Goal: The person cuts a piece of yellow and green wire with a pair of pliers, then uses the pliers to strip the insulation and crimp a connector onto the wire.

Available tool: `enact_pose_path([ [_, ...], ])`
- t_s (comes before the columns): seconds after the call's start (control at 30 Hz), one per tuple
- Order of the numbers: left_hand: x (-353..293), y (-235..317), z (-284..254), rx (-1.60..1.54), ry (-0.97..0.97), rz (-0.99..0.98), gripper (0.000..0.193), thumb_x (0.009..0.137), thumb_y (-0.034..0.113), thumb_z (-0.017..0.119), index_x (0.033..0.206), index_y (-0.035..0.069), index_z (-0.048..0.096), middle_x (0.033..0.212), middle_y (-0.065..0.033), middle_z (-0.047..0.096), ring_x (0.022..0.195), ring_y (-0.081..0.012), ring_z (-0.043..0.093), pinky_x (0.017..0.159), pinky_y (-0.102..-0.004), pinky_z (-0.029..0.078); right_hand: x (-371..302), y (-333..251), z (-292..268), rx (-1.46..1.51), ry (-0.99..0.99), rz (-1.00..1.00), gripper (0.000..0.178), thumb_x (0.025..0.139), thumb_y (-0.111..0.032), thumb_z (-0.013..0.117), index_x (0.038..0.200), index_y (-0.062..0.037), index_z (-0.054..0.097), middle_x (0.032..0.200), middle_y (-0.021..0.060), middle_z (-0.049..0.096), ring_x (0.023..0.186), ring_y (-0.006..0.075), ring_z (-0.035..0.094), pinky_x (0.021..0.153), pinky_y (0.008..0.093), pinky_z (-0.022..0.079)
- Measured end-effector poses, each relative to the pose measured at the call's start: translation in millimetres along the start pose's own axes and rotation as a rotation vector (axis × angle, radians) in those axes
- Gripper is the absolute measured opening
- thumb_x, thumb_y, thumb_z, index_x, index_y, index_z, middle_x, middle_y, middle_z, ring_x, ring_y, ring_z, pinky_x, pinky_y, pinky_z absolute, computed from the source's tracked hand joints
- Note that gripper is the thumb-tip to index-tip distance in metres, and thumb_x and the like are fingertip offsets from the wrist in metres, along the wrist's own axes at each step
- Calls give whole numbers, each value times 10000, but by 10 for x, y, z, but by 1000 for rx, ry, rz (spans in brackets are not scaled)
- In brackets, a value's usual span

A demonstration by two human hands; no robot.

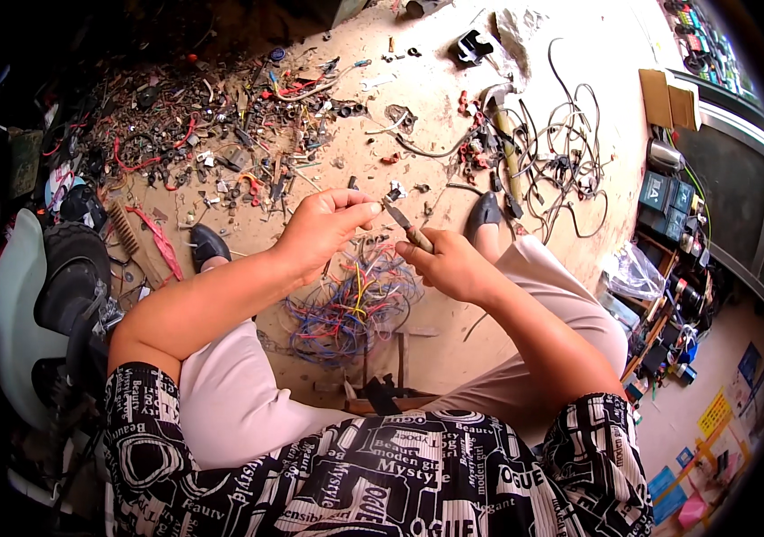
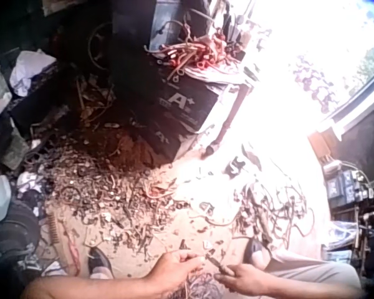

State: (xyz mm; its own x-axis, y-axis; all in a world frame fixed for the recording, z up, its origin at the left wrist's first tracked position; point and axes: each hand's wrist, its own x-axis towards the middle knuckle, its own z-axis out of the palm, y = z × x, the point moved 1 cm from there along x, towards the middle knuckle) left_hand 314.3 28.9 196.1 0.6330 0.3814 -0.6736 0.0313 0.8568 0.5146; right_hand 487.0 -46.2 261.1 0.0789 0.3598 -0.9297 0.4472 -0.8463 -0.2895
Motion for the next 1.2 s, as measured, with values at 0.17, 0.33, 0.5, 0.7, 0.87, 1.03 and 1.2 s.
enact_pose_path([
  [0.17,0,9,-11,-44,-29,6,222,873,180,644,1033,28,618,794,0,591,571,-14,425,488,-175,318,42,53,-15,-109,13,-106,427,918,-418,561,914,8,570,685,61,554,634,133,539,589,301,443],
  [0.33,-7,7,-24,-57,-29,-12,201,881,177,631,1025,37,615,779,9,580,549,-9,407,476,-168,306,-25,-69,-28,-112,14,-79,417,916,-403,569,906,14,578,660,64,545,619,136,524,583,306,434],
  [0.5,-15,5,-25,-59,-46,-10,166,893,182,610,1002,58,612,740,49,547,525,-2,379,458,-169,282,-38,-78,-40,-142,14,-81,402,918,-383,574,901,19,580,642,67,542,604,136,494,571,317,421],
  [0.7,-25,23,-15,-111,-69,-54,109,896,167,590,946,71,584,697,69,488,487,9,322,426,-173,230,-20,-43,-57,-201,22,-149,390,919,-357,573,888,32,572,639,105,537,606,172,487,588,340,414],
  [0.87,-13,11,-32,-154,-87,-103,87,891,157,587,923,79,566,679,70,453,477,8,309,412,-171,208,-25,-34,-57,-198,23,-161,380,918,-351,574,908,28,584,641,119,543,612,186,499,602,348,419],
  [1.03,5,-8,-42,-206,-95,-119,80,890,154,585,910,80,564,663,76,428,470,7,295,406,-176,201,-43,-65,-58,-210,22,-130,376,917,-348,572,913,28,593,634,129,548,602,198,511,597,356,422],
  [1.2,24,6,-27,-177,-123,-121,79,887,152,588,899,75,572,673,73,451,492,2,323,427,-178,233,-73,-81,-53,-255,28,-132,392,921,-364,557,906,26,595,616,135,543,594,214,532,592,361,422],
])
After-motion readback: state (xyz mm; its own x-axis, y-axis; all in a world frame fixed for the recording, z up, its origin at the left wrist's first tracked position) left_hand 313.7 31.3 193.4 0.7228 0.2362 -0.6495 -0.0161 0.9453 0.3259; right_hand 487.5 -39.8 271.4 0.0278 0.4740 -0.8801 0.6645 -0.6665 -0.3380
